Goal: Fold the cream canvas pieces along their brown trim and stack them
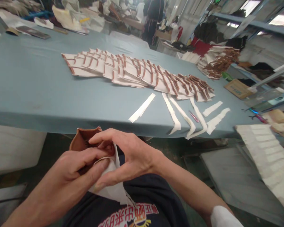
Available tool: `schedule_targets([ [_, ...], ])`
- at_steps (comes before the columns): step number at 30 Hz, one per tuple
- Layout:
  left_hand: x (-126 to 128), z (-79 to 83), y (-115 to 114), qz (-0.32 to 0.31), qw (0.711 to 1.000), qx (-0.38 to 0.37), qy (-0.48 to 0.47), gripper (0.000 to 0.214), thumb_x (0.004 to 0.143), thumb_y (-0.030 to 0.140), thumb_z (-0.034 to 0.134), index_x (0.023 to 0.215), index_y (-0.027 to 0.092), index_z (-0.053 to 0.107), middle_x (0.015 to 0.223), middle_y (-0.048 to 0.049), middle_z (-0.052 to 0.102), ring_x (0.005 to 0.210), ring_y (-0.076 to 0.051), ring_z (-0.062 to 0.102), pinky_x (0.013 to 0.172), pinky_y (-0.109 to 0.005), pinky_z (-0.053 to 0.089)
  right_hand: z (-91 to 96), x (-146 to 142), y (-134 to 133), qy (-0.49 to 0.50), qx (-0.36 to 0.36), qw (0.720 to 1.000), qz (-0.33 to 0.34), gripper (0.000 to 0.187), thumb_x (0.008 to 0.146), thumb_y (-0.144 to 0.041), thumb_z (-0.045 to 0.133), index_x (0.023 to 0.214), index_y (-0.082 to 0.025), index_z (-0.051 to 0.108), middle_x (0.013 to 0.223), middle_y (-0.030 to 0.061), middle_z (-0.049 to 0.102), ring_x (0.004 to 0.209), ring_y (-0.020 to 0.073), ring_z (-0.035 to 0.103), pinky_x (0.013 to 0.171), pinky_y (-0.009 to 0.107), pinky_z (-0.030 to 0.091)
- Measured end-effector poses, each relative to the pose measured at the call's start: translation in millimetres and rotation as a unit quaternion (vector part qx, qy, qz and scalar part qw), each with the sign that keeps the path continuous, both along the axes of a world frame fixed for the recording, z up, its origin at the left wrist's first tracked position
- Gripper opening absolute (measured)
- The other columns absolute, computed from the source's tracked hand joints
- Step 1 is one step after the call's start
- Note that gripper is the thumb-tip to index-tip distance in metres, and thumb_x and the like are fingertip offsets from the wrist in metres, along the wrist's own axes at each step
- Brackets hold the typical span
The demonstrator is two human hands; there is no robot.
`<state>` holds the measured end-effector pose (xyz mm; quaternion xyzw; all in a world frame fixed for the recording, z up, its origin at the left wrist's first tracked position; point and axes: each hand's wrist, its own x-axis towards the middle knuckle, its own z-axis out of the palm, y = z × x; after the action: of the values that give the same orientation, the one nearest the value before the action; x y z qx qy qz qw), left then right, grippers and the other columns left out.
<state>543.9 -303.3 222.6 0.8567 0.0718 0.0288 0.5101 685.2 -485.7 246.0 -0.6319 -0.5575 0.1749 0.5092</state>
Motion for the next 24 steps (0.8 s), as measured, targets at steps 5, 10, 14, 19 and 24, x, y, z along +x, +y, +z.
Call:
schedule_targets([
  [5, -6, 0.7, 3, -0.035, 0.995, 0.084, -0.035, 0.039, 0.108, 0.044, 0.061, 0.075, 0.028, 0.075, 0.062, 0.0059, 0.070, 0.052, -0.014, 0.062, 0.054, -0.025, 0.041, -5.4, 12, 13, -0.068, -0.144, 0.985, 0.063, 0.042, 0.093, -0.055, 0.092, 0.092, -0.023, 0.064, 0.081, -0.0061, 0.068, 0.072, 0.0128, 0.063, 0.066, 0.025, 0.042],
  [10, 3, 5.0, 6, -0.013, 0.996, 0.085, -0.029, 0.037, 0.106, 0.048, 0.064, 0.076, 0.027, 0.073, 0.060, 0.0065, 0.068, 0.050, -0.014, 0.060, 0.049, -0.021, 0.041, 1.9, 17, 14, -0.139, -0.171, 0.975, 0.036, 0.056, 0.093, -0.053, 0.094, 0.069, -0.021, 0.054, 0.071, -0.0056, 0.053, 0.069, 0.0129, 0.047, 0.064, 0.028, 0.027],
  [14, 4, 5.6, 8, 0.007, 0.996, 0.073, -0.055, 0.033, 0.103, 0.048, 0.069, 0.077, 0.028, 0.073, 0.061, 0.0073, 0.070, 0.047, -0.014, 0.064, 0.042, -0.019, 0.044, 5.4, 22, 12, -0.097, -0.189, 0.975, 0.066, 0.046, 0.103, -0.043, 0.086, 0.073, -0.020, 0.059, 0.071, -0.0061, 0.050, 0.069, 0.0121, 0.045, 0.067, 0.029, 0.028],
  [19, -1, 4.8, 6, -0.022, 0.976, 0.126, -0.175, 0.029, 0.110, 0.037, 0.062, 0.086, 0.032, 0.076, 0.068, 0.0094, 0.077, 0.046, -0.012, 0.069, 0.043, -0.017, 0.050, 0.4, 25, 9, 0.108, -0.174, 0.968, 0.147, 0.040, 0.116, -0.038, 0.060, 0.079, -0.021, 0.059, 0.073, -0.0045, 0.048, 0.071, 0.0133, 0.046, 0.072, 0.029, 0.037],
  [24, -14, -13.2, 13, -0.073, 0.939, 0.250, -0.225, 0.037, 0.119, 0.032, 0.048, 0.100, 0.031, 0.079, 0.084, 0.0054, 0.086, 0.065, -0.014, 0.081, 0.069, -0.017, 0.065, -6.9, 11, 4, 0.284, -0.159, 0.939, 0.114, 0.053, 0.112, -0.052, 0.062, 0.070, -0.024, 0.048, 0.071, -0.0032, 0.039, 0.067, 0.0138, 0.036, 0.063, 0.032, 0.030],
])
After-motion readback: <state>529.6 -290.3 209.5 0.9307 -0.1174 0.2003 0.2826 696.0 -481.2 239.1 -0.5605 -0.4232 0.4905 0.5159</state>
